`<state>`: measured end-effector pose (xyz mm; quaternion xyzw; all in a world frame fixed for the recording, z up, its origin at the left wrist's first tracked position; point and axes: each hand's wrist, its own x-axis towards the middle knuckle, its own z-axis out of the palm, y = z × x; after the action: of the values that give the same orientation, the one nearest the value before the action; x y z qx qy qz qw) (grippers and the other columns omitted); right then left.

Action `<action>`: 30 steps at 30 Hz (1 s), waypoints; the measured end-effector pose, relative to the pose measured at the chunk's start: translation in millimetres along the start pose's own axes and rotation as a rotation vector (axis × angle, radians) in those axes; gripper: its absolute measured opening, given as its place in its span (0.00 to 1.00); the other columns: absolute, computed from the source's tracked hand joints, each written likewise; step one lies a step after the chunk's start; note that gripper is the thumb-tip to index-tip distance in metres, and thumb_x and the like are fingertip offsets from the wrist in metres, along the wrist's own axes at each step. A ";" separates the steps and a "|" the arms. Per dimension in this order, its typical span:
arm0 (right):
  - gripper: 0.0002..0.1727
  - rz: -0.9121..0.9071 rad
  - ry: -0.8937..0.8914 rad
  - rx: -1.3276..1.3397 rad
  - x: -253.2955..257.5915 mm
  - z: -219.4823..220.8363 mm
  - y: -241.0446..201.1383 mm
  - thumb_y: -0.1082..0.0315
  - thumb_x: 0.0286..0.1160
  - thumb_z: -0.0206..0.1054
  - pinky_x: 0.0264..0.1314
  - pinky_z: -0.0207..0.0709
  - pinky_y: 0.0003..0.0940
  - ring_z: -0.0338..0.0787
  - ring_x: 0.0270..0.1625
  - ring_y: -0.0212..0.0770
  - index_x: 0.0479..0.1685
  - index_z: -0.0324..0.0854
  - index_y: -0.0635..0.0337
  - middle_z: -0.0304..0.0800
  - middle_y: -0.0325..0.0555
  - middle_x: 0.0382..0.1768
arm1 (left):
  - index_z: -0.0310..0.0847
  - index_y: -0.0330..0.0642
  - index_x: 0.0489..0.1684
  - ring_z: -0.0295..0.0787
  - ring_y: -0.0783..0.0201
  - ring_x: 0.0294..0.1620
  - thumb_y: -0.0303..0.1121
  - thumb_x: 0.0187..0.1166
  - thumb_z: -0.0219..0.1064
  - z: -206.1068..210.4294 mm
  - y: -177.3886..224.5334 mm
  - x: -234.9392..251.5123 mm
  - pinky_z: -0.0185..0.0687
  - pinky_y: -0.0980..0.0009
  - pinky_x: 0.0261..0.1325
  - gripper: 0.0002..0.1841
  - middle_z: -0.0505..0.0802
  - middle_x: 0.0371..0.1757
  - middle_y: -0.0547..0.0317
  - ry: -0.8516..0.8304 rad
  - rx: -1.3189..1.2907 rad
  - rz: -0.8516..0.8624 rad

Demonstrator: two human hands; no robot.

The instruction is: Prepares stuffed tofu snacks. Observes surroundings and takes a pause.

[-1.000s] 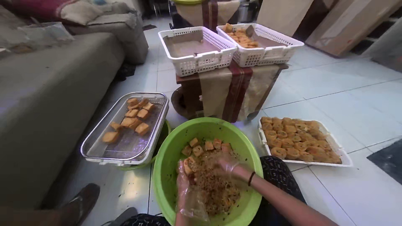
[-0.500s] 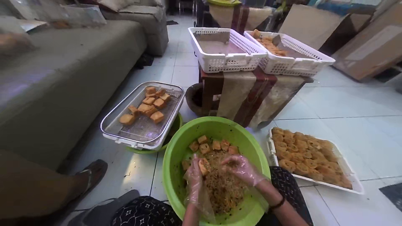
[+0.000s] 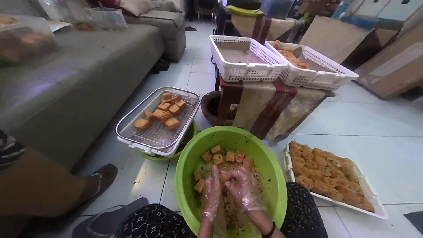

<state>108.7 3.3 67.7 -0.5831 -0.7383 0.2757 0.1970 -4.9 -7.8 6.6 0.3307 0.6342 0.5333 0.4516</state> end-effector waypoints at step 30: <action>0.19 0.025 -0.226 -0.022 10.5 1.5 -15.0 0.55 0.84 0.62 0.84 0.67 0.49 0.83 0.74 0.51 0.64 0.90 0.51 0.91 0.50 0.64 | 0.82 0.30 0.60 0.88 0.63 0.59 0.50 0.93 0.26 -4.3 -13.1 7.0 0.82 0.62 0.68 0.38 0.92 0.57 0.48 -0.027 -0.148 0.268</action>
<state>93.9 10.8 75.8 -0.5595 -0.7515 0.3342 0.1026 -10.7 -5.9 -7.6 0.3855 0.5370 0.6297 0.4080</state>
